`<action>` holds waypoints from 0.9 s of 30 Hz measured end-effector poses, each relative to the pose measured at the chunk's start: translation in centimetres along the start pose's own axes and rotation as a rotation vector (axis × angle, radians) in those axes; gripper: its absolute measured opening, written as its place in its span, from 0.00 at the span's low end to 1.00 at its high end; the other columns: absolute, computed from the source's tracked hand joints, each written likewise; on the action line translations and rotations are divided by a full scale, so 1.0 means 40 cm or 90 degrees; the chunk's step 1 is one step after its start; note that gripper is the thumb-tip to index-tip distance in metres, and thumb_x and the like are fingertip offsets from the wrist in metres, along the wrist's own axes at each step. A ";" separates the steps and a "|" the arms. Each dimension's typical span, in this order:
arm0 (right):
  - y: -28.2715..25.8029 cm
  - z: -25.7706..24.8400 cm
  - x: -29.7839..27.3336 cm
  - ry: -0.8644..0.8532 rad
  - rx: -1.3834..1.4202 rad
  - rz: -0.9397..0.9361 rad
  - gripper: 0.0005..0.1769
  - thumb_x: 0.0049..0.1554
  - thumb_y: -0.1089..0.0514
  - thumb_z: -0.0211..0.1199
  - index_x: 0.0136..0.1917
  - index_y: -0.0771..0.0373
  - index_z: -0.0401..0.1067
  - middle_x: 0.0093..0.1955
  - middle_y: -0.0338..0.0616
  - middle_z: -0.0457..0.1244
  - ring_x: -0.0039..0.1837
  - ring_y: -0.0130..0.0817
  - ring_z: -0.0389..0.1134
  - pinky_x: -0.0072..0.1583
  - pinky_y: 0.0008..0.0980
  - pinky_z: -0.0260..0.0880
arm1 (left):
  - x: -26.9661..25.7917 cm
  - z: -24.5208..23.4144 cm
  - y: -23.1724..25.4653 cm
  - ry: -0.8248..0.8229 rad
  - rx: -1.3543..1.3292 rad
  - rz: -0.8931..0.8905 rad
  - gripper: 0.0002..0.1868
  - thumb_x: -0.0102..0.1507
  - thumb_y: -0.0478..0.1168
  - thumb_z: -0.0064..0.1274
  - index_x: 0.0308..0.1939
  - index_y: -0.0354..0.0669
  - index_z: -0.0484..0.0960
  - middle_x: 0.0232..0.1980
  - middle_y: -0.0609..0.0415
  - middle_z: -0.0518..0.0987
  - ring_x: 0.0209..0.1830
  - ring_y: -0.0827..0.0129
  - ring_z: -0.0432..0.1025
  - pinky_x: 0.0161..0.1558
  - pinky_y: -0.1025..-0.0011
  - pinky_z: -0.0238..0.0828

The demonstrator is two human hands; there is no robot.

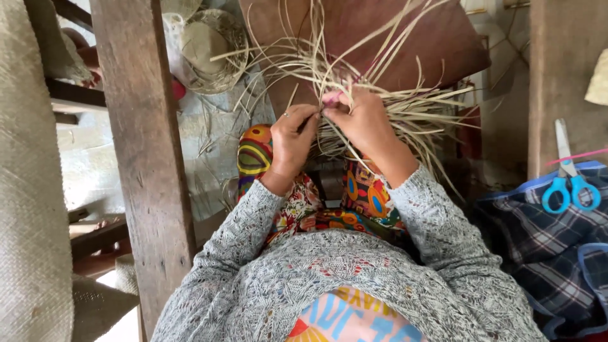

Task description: The person is weaving thin strips of dried plant fiber together to create a basket or hat.

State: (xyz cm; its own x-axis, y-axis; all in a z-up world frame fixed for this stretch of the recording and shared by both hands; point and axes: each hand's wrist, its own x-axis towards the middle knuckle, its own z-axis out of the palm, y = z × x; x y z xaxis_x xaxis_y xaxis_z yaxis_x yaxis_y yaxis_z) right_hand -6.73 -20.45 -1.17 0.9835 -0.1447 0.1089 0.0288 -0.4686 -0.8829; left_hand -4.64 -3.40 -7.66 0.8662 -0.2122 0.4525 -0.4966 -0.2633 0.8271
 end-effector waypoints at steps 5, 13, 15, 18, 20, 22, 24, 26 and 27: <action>0.020 0.004 0.019 -0.018 -0.046 -0.132 0.06 0.54 0.64 0.72 0.46 0.56 0.80 0.39 0.46 0.71 0.48 0.51 0.74 0.51 0.43 0.73 | 0.021 -0.007 0.058 -0.035 -0.007 -0.054 0.06 0.67 0.32 0.59 0.48 0.39 0.85 0.41 0.45 0.84 0.46 0.47 0.81 0.47 0.54 0.79; 0.014 -0.053 0.003 0.017 -0.112 -0.168 0.06 0.61 0.52 0.72 0.47 0.52 0.77 0.36 0.41 0.69 0.45 0.46 0.74 0.51 0.40 0.72 | 0.035 -0.010 0.042 -0.075 0.072 -0.082 0.05 0.64 0.36 0.64 0.43 0.43 0.87 0.38 0.48 0.85 0.43 0.49 0.81 0.44 0.58 0.81; -0.030 -0.078 -0.043 -0.042 -0.001 -0.103 0.03 0.62 0.58 0.69 0.46 0.59 0.78 0.38 0.49 0.71 0.47 0.54 0.74 0.50 0.46 0.70 | 0.030 0.003 0.011 -0.081 0.079 -0.176 0.03 0.59 0.41 0.65 0.37 0.54 0.89 0.36 0.58 0.87 0.43 0.61 0.82 0.48 0.65 0.80; -0.042 -0.084 -0.121 -0.107 -0.003 -0.087 0.05 0.55 0.63 0.71 0.46 0.62 0.78 0.42 0.55 0.72 0.51 0.59 0.74 0.52 0.52 0.72 | 0.074 -0.032 0.082 -0.163 0.065 -0.270 0.06 0.55 0.41 0.66 0.36 0.54 0.90 0.35 0.54 0.87 0.42 0.59 0.82 0.46 0.63 0.78; -0.039 -0.069 -0.107 -0.094 0.009 -0.118 0.04 0.55 0.65 0.71 0.45 0.63 0.78 0.45 0.57 0.72 0.53 0.61 0.73 0.53 0.54 0.72 | 0.094 -0.046 0.124 -0.186 0.080 -0.290 0.04 0.56 0.43 0.63 0.35 0.55 0.90 0.33 0.55 0.86 0.39 0.60 0.83 0.44 0.62 0.78; -0.061 -0.073 -0.098 -0.083 0.023 -0.155 0.04 0.54 0.67 0.71 0.43 0.63 0.77 0.47 0.58 0.72 0.55 0.63 0.72 0.55 0.56 0.72 | 0.097 -0.048 0.115 -0.204 0.099 -0.309 0.05 0.58 0.46 0.61 0.35 0.56 0.90 0.31 0.56 0.86 0.37 0.60 0.83 0.43 0.62 0.78; -0.102 -0.101 -0.099 -0.119 0.118 -0.167 0.03 0.59 0.67 0.69 0.43 0.66 0.76 0.49 0.60 0.72 0.53 0.54 0.75 0.56 0.48 0.76 | 0.080 -0.030 0.051 -0.233 0.199 -0.327 0.06 0.56 0.47 0.61 0.36 0.65 0.90 0.33 0.59 0.86 0.42 0.60 0.82 0.44 0.61 0.79; -0.058 -0.116 -0.076 -0.078 0.219 -0.113 0.05 0.62 0.64 0.67 0.45 0.68 0.74 0.45 0.58 0.71 0.49 0.47 0.76 0.52 0.41 0.79 | 0.080 -0.038 0.071 -0.222 0.186 -0.314 0.05 0.58 0.46 0.61 0.37 0.63 0.90 0.34 0.58 0.86 0.42 0.57 0.82 0.44 0.61 0.79; -0.036 -0.123 -0.065 -0.037 0.317 -0.061 0.07 0.65 0.62 0.65 0.46 0.69 0.73 0.42 0.56 0.71 0.45 0.40 0.77 0.49 0.35 0.81 | 0.081 -0.041 0.081 -0.210 0.172 -0.300 0.05 0.60 0.45 0.61 0.38 0.60 0.90 0.35 0.56 0.87 0.42 0.54 0.82 0.45 0.61 0.79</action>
State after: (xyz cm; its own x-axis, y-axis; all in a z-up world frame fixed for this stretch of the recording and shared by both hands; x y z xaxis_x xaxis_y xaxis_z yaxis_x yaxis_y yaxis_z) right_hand -10.20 -23.71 2.05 0.9803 -0.0656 0.1861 0.1863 -0.0033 -0.9825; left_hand -3.36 -3.38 -2.98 0.9538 -0.2826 -0.1019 -0.0999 -0.6181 0.7797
